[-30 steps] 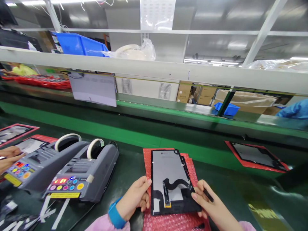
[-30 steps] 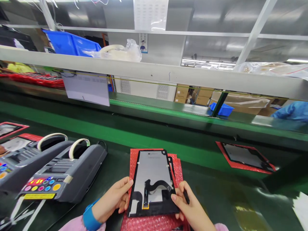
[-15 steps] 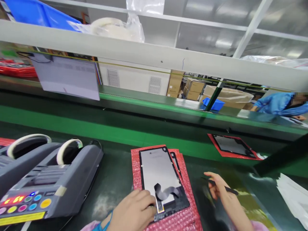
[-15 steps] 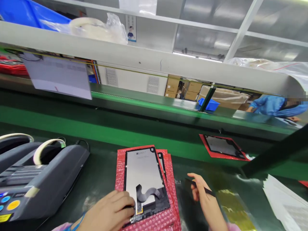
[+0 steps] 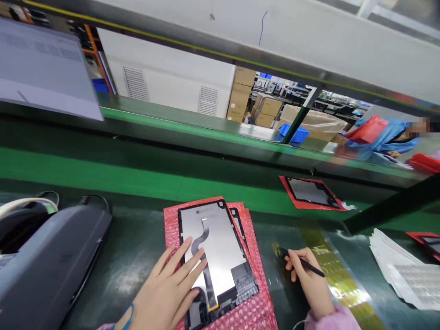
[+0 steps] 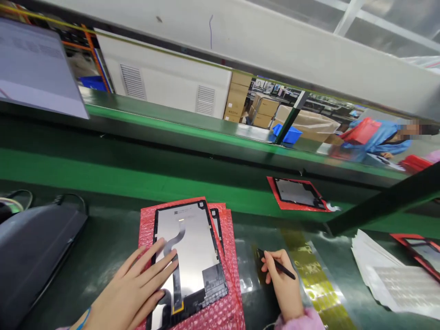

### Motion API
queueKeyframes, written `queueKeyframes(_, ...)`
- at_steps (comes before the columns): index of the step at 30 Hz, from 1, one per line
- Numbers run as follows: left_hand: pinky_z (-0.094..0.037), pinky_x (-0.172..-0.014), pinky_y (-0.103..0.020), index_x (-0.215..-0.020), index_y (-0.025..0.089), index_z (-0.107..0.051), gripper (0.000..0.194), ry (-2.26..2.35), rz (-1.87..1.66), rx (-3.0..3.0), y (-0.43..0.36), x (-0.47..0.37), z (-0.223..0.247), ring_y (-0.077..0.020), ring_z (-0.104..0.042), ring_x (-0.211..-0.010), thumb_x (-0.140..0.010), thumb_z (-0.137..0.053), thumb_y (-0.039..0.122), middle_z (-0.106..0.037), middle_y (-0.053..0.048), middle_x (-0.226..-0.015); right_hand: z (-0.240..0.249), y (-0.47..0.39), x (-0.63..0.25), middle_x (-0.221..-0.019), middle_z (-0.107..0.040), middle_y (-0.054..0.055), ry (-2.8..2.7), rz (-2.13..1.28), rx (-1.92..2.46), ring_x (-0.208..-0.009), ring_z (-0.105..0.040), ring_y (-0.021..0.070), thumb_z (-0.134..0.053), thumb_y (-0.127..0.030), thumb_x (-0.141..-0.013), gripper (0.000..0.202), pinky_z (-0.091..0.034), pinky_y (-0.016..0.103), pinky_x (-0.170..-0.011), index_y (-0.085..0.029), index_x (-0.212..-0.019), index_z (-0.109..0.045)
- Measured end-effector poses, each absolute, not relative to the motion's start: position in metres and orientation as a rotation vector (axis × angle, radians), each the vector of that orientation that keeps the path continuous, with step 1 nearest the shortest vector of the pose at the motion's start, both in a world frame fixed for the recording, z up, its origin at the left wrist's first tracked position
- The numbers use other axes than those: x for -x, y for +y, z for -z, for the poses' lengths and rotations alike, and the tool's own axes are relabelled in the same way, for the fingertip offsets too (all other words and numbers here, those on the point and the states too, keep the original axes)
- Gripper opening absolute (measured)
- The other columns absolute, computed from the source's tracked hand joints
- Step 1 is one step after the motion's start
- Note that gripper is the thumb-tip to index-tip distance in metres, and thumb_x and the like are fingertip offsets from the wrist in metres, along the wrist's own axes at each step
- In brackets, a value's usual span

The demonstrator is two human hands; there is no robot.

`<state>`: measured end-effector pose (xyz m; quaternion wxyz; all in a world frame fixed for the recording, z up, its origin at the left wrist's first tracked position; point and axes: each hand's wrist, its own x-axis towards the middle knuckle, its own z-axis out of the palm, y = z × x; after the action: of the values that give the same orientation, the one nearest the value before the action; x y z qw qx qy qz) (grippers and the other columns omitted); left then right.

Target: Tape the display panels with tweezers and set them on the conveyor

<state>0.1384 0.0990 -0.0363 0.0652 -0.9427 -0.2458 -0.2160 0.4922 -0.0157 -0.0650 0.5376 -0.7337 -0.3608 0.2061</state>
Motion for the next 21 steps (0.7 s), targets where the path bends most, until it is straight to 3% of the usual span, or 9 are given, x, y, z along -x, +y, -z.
queueKeyframes(4,-0.034,-0.115,-0.034,-0.154,0.019,-0.040,0.056,-0.579,0.640,2.871,0.104,-0.137,0.036,-0.0233,-0.055,-0.133,-0.099,-0.050,0.026,-0.059,-0.003,-0.146,0.065,-0.017,-0.492,-0.066,-0.067,-0.001,-0.858,-0.485,1.774,-0.042,-0.056,0.0123,-0.066,-0.064,-0.086,0.042,-0.048,0.028,-0.048,-0.023,-0.078,-0.058)
queueKeyframes(8,-0.039,-0.115,-0.041,-0.160,0.019,-0.024,0.063,-0.625,0.654,2.993,0.103,-0.133,0.042,-0.0276,-0.052,-0.137,-0.104,-0.045,0.038,-0.051,-0.008,-0.154,0.064,-0.017,-0.494,-0.067,-0.069,0.000,-0.867,-0.494,1.796,-0.042,-0.057,0.0122,-0.066,-0.065,-0.084,0.044,-0.049,0.028,-0.049,-0.023,-0.075,-0.057)
queueKeyframes(12,-0.037,-0.116,-0.051,-0.159,0.028,-0.029,0.067,-0.623,0.616,3.094,0.096,-0.132,0.044,-0.0353,-0.037,-0.147,-0.102,-0.038,0.061,-0.031,-0.012,-0.164,0.064,-0.017,-0.496,-0.066,-0.069,-0.001,-0.872,-0.501,1.806,-0.042,-0.058,0.0123,-0.067,-0.067,-0.083,0.045,-0.049,0.028,-0.050,-0.024,-0.076,-0.057)
queueKeyframes(15,-0.034,-0.117,-0.056,-0.159,0.032,-0.029,0.072,-0.681,0.666,3.163,0.093,-0.132,0.043,-0.0379,-0.035,-0.147,-0.098,-0.029,0.070,-0.028,-0.012,-0.165,0.065,-0.017,-0.496,-0.066,-0.069,-0.001,-0.866,-0.484,1.814,-0.043,-0.059,0.0128,-0.067,-0.066,-0.084,0.044,-0.051,0.029,-0.054,-0.024,-0.077,-0.057)
queueKeyframes(21,-0.030,-0.119,-0.056,-0.159,0.033,-0.028,0.068,-0.702,0.704,3.171,0.092,-0.134,0.044,-0.0371,-0.032,-0.149,-0.100,-0.031,0.067,-0.026,-0.011,-0.167,0.065,-0.018,-0.494,-0.066,-0.069,0.000,-0.859,-0.464,1.822,-0.043,-0.059,0.0139,-0.066,-0.067,-0.084,0.044,-0.051,0.031,-0.055,-0.024,-0.076,-0.057)
